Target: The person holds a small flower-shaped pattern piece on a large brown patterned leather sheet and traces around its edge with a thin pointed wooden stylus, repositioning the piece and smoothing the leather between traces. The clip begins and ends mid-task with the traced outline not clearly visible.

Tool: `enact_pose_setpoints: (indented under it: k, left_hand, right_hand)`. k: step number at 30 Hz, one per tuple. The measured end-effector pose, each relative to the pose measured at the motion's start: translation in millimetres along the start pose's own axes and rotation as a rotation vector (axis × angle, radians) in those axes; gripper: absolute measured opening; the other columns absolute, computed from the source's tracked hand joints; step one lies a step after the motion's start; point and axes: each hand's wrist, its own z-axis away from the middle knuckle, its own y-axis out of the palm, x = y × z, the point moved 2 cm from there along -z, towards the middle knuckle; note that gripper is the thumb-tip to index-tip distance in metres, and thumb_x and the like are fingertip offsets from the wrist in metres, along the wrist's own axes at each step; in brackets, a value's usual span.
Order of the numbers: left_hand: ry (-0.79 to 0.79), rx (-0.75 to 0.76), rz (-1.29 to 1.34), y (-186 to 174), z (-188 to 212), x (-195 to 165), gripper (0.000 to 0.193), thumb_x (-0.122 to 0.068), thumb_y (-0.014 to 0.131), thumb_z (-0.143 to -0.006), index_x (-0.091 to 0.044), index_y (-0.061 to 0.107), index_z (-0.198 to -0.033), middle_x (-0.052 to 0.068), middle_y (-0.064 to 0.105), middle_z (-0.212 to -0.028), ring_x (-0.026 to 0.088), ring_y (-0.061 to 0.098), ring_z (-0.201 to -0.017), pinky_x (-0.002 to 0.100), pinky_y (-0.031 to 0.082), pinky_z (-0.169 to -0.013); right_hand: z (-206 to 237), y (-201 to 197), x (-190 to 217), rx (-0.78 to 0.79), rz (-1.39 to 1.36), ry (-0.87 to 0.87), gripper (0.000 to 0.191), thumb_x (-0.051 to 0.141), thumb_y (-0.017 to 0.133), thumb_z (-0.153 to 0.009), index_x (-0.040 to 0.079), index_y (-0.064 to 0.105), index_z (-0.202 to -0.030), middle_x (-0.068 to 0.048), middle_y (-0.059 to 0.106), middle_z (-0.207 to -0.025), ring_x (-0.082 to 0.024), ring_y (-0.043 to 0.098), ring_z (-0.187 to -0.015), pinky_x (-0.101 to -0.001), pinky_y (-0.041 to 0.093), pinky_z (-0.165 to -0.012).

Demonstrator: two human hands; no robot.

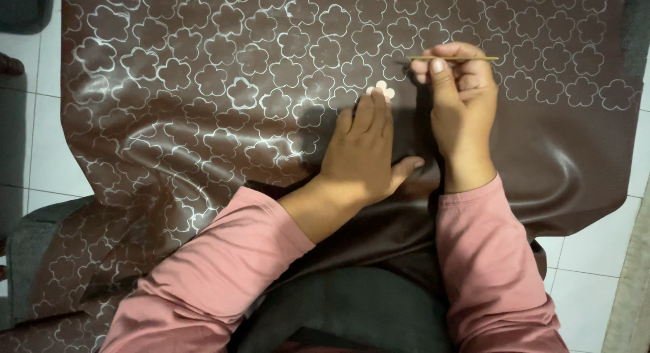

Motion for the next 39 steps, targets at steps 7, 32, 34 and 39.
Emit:
enact_pose_setpoints:
  k: [7, 32, 34, 39]
  left_hand:
    - [-0.005, 0.038, 0.099, -3.1, -3.5, 0.9, 0.102, -0.071, 0.061, -0.084, 0.015, 0.049, -0.138, 0.031, 0.044, -0.148, 0.04, 0.04, -0.138, 0.046, 0.039, -0.108]
    - [0.035, 0.15, -0.141, -3.3, -10.5, -6.1, 0.107, -0.08, 0.049, -0.084, 0.01, 0.049, -0.141, 0.026, 0.046, -0.147, 0.037, 0.04, -0.138, 0.041, 0.044, -0.095]
    - [0.026, 0.148, -0.153, -3.9, -11.7, -5.7, 0.109, -0.08, 0.049, -0.082, 0.01, 0.048, -0.143, 0.026, 0.046, -0.147, 0.035, 0.04, -0.138, 0.04, 0.044, -0.093]
    - [0.038, 0.145, -0.158, -4.5, -13.0, -5.3, 0.109, -0.08, 0.049, -0.083, 0.011, 0.048, -0.143, 0.027, 0.046, -0.147, 0.036, 0.04, -0.137, 0.04, 0.044, -0.092]
  right_hand:
    - [4.7, 17.3, 1.2, 0.125, 0.183, 0.011, 0.008, 0.0, 0.056, -0.114, 0.001, 0.055, -0.122, -0.01, 0.069, -0.114, -0.013, 0.069, -0.102, -0.0276, 0.058, -0.096]
    - [9.7, 32.3, 27.1, 0.223, 0.671, -0.226, 0.003, 0.001, 0.06, -0.111, 0.001, 0.061, -0.113, -0.013, 0.072, -0.107, -0.024, 0.074, -0.094, -0.0318, 0.059, -0.081]
    - [10.0, 33.1, 27.2, 0.22, 0.664, -0.231, 0.003, 0.001, 0.061, -0.11, 0.001, 0.061, -0.113, -0.013, 0.072, -0.107, -0.024, 0.074, -0.093, -0.0322, 0.059, -0.081]
    - [11.0, 34.4, 28.2, 0.211, 0.676, -0.24, 0.004, -0.001, 0.06, -0.11, 0.001, 0.062, -0.113, -0.012, 0.072, -0.107, -0.025, 0.074, -0.094, -0.0333, 0.059, -0.083]
